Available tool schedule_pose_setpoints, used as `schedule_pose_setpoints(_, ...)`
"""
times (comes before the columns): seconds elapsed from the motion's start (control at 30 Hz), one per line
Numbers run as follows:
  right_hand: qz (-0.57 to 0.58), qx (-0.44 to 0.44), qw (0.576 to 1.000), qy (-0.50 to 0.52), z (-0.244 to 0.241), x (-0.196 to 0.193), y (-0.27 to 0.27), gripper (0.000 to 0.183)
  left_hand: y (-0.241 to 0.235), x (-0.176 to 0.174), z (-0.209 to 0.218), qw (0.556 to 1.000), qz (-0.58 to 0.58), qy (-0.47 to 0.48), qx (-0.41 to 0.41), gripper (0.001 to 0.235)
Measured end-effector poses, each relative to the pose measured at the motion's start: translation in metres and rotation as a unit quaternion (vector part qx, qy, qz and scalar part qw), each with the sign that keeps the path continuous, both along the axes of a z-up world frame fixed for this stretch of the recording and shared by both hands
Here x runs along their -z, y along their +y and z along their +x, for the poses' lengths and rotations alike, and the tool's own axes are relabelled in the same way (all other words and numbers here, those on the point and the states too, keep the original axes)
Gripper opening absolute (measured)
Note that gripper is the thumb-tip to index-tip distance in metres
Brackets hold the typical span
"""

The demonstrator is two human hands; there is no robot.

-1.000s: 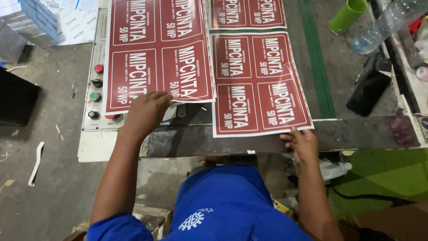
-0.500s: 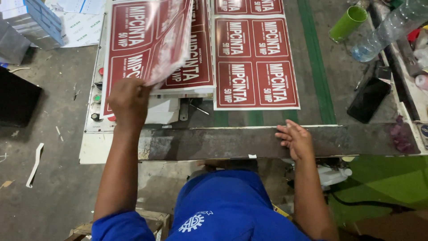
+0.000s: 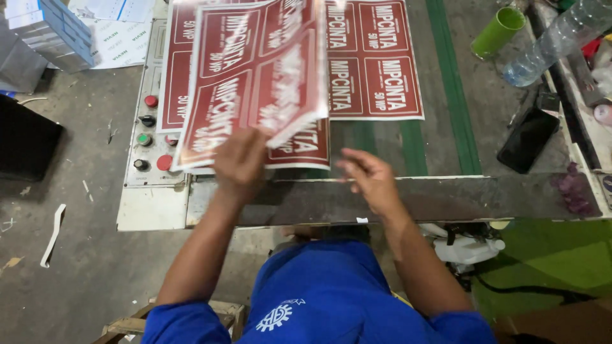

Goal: The recorder is sorting and stacking printed adhesive labels at a workstation.

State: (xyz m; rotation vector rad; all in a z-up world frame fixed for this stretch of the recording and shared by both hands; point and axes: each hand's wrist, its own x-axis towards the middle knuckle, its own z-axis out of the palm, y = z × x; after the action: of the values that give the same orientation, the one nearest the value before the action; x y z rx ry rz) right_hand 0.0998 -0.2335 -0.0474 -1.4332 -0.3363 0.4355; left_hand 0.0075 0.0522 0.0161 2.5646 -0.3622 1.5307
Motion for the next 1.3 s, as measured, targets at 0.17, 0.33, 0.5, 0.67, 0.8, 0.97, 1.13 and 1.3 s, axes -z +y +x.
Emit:
schedule_pose_setpoints(0.17,0.102,-0.024,0.993,0.055,-0.003,0.015,0.019,0.038,-0.047,0.029,-0.001,0.987,0.075,0.135,0.036,0.038)
schedule_pose_setpoints(0.33,0.100,0.126,0.985,0.065,0.005,0.027,-0.010,0.038,-0.035,0.042,0.007,0.975,0.035,0.210,0.071,0.053)
schedule_pose_setpoints(0.5,0.123,0.211,0.967,0.076,0.007,0.051,-0.073,0.037,0.013,0.055,0.025,0.935,-0.020,0.351,-0.053,0.068)
schedule_pose_setpoints(0.67,0.086,0.228,0.966,0.081,0.007,0.081,-0.136,0.036,0.042,0.051,0.026,0.904,-0.003,0.414,-0.108,0.071)
schedule_pose_setpoints(0.8,0.030,0.238,0.966,0.101,0.003,0.084,-0.162,0.039,0.083,0.053,0.023,0.900,-0.005,0.408,-0.151,0.075)
schedule_pose_setpoints(0.97,-0.007,0.230,0.965,0.122,0.005,0.089,-0.170,0.040,0.107,0.045,0.004,0.894,-0.032,0.394,-0.211,0.066)
schedule_pose_setpoints(1.13,-0.040,0.208,0.970,0.123,0.021,0.097,-0.164,0.037,0.062,0.024,-0.004,0.916,-0.041,0.384,-0.112,0.060)
schedule_pose_setpoints(1.3,-0.038,0.184,0.970,0.152,0.046,0.089,-0.133,0.034,0.048,0.047,-0.004,0.956,0.058,0.276,-0.081,0.039)
